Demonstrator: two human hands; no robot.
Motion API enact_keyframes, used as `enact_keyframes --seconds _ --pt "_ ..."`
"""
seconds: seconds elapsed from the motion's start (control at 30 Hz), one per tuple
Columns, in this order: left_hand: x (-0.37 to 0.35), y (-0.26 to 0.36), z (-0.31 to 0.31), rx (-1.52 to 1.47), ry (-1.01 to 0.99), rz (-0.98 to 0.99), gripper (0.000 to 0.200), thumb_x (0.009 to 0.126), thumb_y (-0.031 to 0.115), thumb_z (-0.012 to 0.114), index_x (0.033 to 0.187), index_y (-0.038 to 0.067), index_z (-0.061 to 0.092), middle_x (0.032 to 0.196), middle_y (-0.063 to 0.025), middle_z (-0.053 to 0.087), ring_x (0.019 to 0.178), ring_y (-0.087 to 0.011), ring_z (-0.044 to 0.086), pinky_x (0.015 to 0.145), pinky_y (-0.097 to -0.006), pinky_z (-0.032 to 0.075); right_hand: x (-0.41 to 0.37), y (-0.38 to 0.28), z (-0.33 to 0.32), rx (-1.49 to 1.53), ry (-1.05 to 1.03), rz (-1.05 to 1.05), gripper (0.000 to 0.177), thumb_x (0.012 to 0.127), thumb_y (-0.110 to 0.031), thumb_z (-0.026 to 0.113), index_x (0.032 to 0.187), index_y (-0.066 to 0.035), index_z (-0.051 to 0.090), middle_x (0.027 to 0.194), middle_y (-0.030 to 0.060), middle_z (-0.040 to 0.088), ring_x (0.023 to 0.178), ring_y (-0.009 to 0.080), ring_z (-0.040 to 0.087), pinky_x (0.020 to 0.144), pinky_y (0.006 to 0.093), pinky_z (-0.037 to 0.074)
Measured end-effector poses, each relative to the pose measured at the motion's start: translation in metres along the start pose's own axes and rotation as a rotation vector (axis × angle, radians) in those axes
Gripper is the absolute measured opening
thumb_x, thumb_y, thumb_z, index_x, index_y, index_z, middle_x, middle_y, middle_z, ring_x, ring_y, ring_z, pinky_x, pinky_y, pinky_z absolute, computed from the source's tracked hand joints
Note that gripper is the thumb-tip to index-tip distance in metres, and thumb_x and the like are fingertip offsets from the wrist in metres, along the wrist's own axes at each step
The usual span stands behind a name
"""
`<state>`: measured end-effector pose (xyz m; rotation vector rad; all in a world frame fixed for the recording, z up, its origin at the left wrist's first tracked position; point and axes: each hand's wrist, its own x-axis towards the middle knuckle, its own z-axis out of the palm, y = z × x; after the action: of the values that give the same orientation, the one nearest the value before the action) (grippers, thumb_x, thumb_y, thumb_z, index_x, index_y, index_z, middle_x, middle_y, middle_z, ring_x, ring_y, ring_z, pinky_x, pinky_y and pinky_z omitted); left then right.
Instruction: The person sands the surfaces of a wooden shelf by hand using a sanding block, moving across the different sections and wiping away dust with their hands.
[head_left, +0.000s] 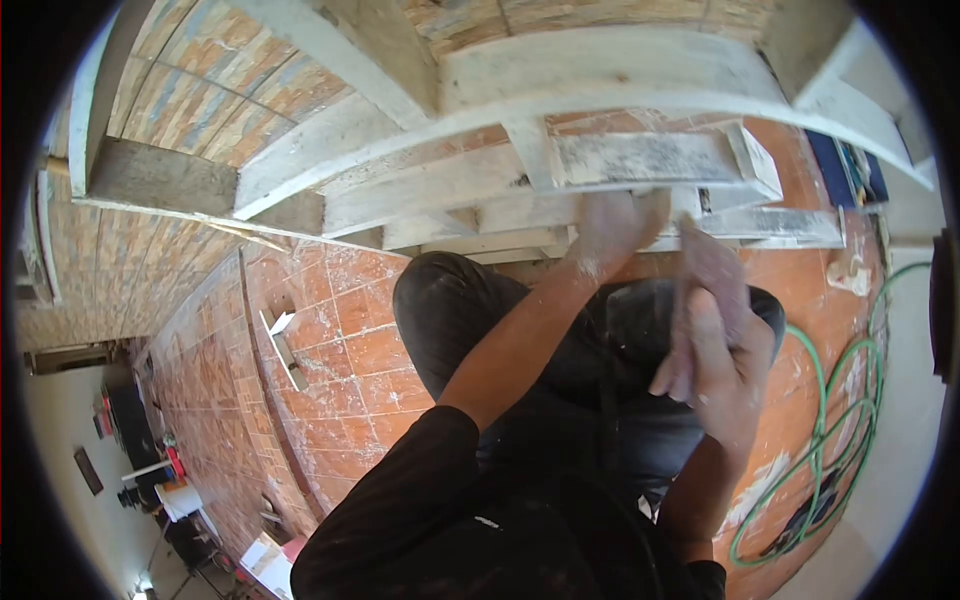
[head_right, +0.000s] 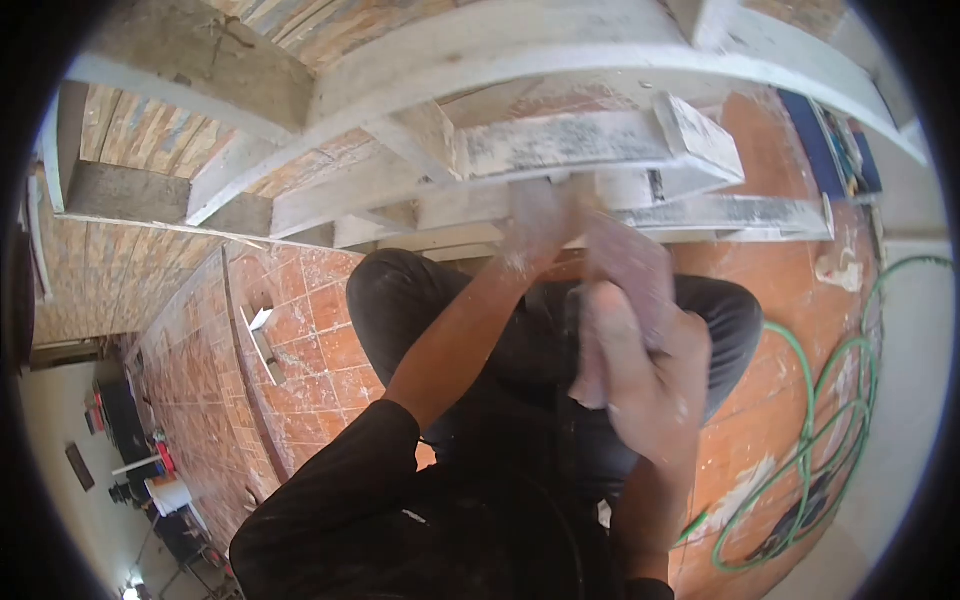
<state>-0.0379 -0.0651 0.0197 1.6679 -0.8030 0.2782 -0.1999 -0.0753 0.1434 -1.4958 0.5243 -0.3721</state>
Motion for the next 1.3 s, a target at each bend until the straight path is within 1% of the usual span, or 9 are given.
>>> enact_keyframes --seconds 0.13,0.47,0.53,0.67,0.97,1.07,1.17,1.23,1.3 --pt "0.002 -0.003 0.000 0.186 -0.061 0.131 0.020 0.078 0.014 0.061 0.093 0.003 0.067 0.089 -0.0160 0.068 0.083 -0.0364 0.064 0.073 -0.0428 0.051 -0.008 0.024 -0.036 -0.004 0.065 -0.068 0.027 0.098 -0.017 0.048 0.094 0.005 0.061 0.053 0.0050 0.053 0.038 0.0096 0.045 0.041 0.0232 0.043" --pt "0.002 0.002 -0.003 -0.024 -0.081 -0.035 0.022 0.077 0.019 0.064 0.095 0.006 0.068 0.088 -0.0127 0.068 0.082 -0.0333 0.065 0.072 -0.0410 0.052 -0.005 0.032 -0.020 -0.020 0.251 0.079 0.021 0.095 -0.017 0.056 0.092 0.002 0.063 0.080 0.0051 0.063 0.056 0.0061 0.051 0.044 0.0182 0.030" --pt "0.004 0.003 -0.003 -0.022 -0.057 -0.027 0.022 0.076 0.018 0.065 0.094 0.006 0.068 0.088 -0.0127 0.068 0.082 -0.0333 0.065 0.071 -0.0409 0.052 -0.004 0.047 -0.024 -0.057 0.198 -0.089 0.019 0.096 -0.018 0.054 0.089 -0.001 0.060 0.070 -0.0009 0.054 0.053 0.0034 0.042 0.046 0.0174 0.024" --pt "0.011 -0.003 -0.003 -0.061 -0.088 -0.093 0.020 0.077 0.017 0.063 0.092 0.004 0.067 0.090 -0.0168 0.067 0.088 -0.0364 0.062 0.078 -0.0441 0.049 -0.005 0.046 -0.025 0.011 0.243 -0.043 0.020 0.097 -0.018 0.053 0.085 -0.003 0.058 0.066 -0.0041 0.045 0.053 0.0021 0.034 0.046 0.0182 0.022" --pt "0.064 -0.017 0.006 -0.214 0.093 -0.189 0.017 0.081 0.012 0.060 0.091 -0.001 0.065 0.090 -0.0173 0.065 0.085 -0.0291 0.063 0.079 -0.0407 0.046 -0.014 0.047 -0.040 0.075 0.236 -0.022 0.039 0.097 -0.019 0.053 0.130 0.003 0.051 0.069 -0.0078 0.043 0.054 -0.0011 0.031 0.047 0.0148 0.022" --pt "0.069 -0.029 0.009 -0.102 0.153 -0.240 0.016 0.075 0.011 0.060 0.082 -0.003 0.063 0.082 -0.0210 0.066 0.079 -0.0338 0.064 0.070 -0.0410 0.048 -0.016 0.055 -0.054 0.128 0.216 -0.046 0.038 0.097 -0.018 0.053 0.129 0.003 0.053 0.070 -0.0082 0.043 0.055 -0.0010 0.031 0.048 0.0142 0.023" --pt "0.074 -0.089 0.017 -0.047 0.145 0.061 0.015 0.075 0.012 0.061 0.077 -0.002 0.063 0.075 -0.0179 0.065 0.074 -0.0291 0.064 0.065 -0.0420 0.048 -0.016 0.060 -0.063 0.159 0.252 -0.046 0.027 0.097 -0.019 0.054 0.115 0.001 0.058 0.068 -0.0064 0.045 0.052 -0.0008 0.032 0.046 0.0147 0.022" --pt "0.078 -0.093 0.012 -0.088 0.098 -0.229 0.015 0.076 0.010 0.061 0.083 -0.003 0.062 0.079 -0.0134 0.065 0.072 -0.0212 0.063 0.063 -0.0378 0.050 -0.020 0.063 -0.071 0.215 0.286 -0.042 0.018 0.096 -0.020 0.055 0.089 -0.004 0.058 0.067 -0.0042 0.047 0.048 0.0000 0.032 0.042 0.0156 0.020" --pt "0.080 -0.059 0.007 -0.313 0.109 -0.409 0.017 0.078 0.009 0.061 0.088 -0.004 0.061 0.083 -0.0091 0.063 0.073 -0.0148 0.061 0.062 -0.0336 0.052 -0.026 0.064 -0.084 0.240 0.277 -0.035 0.021 0.096 -0.019 0.056 0.107 -0.001 0.058 0.069 -0.0054 0.047 0.052 -0.0003 0.034 0.045 0.0152 0.022"
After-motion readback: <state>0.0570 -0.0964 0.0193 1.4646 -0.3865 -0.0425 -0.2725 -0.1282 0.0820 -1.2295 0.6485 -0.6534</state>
